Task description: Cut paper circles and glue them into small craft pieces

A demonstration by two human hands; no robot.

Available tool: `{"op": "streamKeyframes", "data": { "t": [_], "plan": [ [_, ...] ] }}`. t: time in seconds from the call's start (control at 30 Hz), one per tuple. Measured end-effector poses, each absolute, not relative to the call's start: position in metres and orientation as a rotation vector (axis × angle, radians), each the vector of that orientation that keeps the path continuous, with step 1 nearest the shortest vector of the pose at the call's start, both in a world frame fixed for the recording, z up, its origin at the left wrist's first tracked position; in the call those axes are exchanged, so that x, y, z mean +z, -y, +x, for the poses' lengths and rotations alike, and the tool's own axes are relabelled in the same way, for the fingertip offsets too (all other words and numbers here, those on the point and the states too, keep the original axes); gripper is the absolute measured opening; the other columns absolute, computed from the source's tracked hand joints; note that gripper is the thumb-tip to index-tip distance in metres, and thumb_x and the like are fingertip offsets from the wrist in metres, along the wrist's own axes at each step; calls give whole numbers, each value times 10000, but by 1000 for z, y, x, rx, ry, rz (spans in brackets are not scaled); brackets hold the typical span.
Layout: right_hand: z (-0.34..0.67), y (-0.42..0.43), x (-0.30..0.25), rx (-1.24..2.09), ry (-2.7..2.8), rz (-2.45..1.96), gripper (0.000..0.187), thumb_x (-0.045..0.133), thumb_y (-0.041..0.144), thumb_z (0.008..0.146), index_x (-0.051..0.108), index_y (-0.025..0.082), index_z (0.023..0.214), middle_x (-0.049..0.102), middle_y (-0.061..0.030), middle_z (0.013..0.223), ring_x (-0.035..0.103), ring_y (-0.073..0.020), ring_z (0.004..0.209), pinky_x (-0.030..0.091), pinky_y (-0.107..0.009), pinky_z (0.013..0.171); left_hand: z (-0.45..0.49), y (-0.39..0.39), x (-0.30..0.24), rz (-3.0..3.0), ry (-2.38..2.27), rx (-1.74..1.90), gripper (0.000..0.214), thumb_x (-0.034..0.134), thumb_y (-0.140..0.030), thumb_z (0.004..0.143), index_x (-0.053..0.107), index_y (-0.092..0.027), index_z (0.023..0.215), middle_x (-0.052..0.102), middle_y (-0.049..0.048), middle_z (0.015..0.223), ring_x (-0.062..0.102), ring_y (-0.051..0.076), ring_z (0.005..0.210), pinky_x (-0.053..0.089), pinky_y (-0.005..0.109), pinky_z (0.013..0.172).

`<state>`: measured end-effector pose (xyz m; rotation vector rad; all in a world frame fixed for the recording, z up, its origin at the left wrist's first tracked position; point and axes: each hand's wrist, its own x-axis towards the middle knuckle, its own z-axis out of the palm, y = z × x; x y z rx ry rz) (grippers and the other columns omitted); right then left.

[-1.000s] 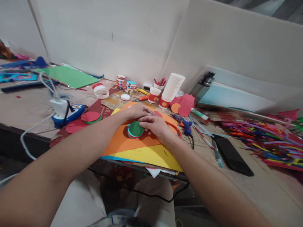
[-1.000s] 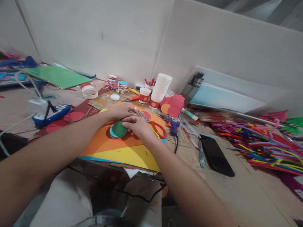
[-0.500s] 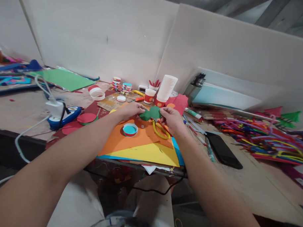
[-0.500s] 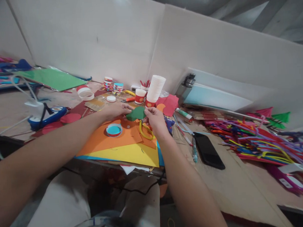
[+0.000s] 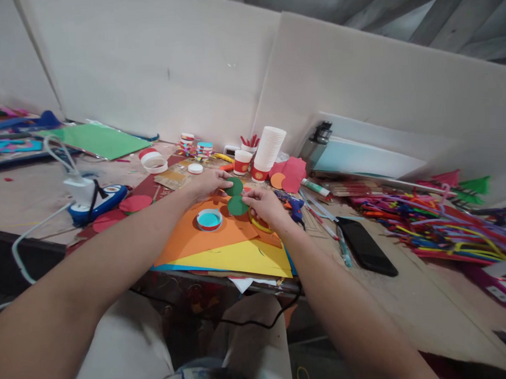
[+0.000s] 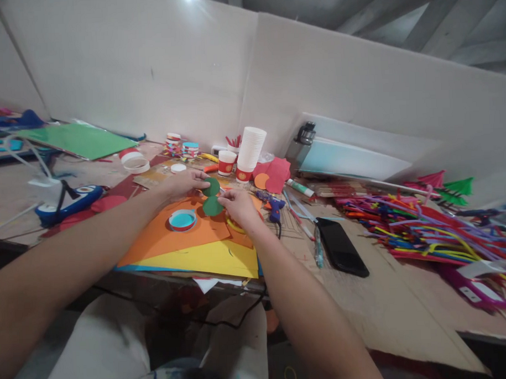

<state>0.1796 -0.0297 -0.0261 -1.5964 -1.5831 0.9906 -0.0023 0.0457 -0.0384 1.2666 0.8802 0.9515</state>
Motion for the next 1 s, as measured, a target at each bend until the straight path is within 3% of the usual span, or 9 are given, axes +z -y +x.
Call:
{"op": "streamKeyframes", "data": {
  "t": [0.17,0.3,0.43,0.53,0.7,0.87,1.0],
  "plan": [
    [178,27,-31,649,1846,-1531,111,636,198,830,658,147,734,623,14,606,521,-101,542,387,-219,549,-2,-45,-41,1256,-854,913,160,728,-141,717,617,-133,832,666,46,750,616,119,590,519,215,475],
    [185,27,-27,307,2036,-1519,178,579,253,900,711,149,842,712,-53,818,596,-141,718,420,-255,687,1,-36,-31,1185,-875,956,131,671,-78,730,576,-142,795,633,18,686,595,112,552,496,201,437],
    [199,34,-15,-1,2119,-1753,280,542,346,931,696,128,1019,701,-155,1042,633,-223,952,443,-298,816,3,-30,-21,1091,-873,1004,116,614,-44,774,550,-140,789,651,30,699,620,120,565,507,207,460],
    [202,41,-10,-95,2275,-2050,416,563,397,913,646,77,1166,631,-255,1183,617,-312,1081,453,-358,867,3,-30,-19,1005,-832,1062,96,603,-46,807,561,-132,811,677,45,741,647,120,613,559,238,565],
    [192,48,-8,-46,2403,-2151,365,454,305,948,620,95,1195,657,-256,1132,665,-328,1003,479,-360,788,2,-37,-26,952,-716,1125,118,624,-51,823,611,-126,913,712,61,857,681,119,749,587,282,750],
    [188,45,-12,-27,2333,-2143,356,481,260,914,582,87,1208,688,-236,1086,678,-333,978,482,-364,770,3,-38,-33,1040,-688,1081,148,738,-115,756,644,-123,870,694,47,840,665,127,716,583,281,662],
    [196,37,-21,35,2221,-2109,364,583,265,850,603,77,1161,699,-217,1061,677,-332,972,491,-367,777,1,-38,-29,1038,-718,1112,122,724,-169,780,656,-124,871,677,31,805,633,104,667,550,227,572]
  ]
}}
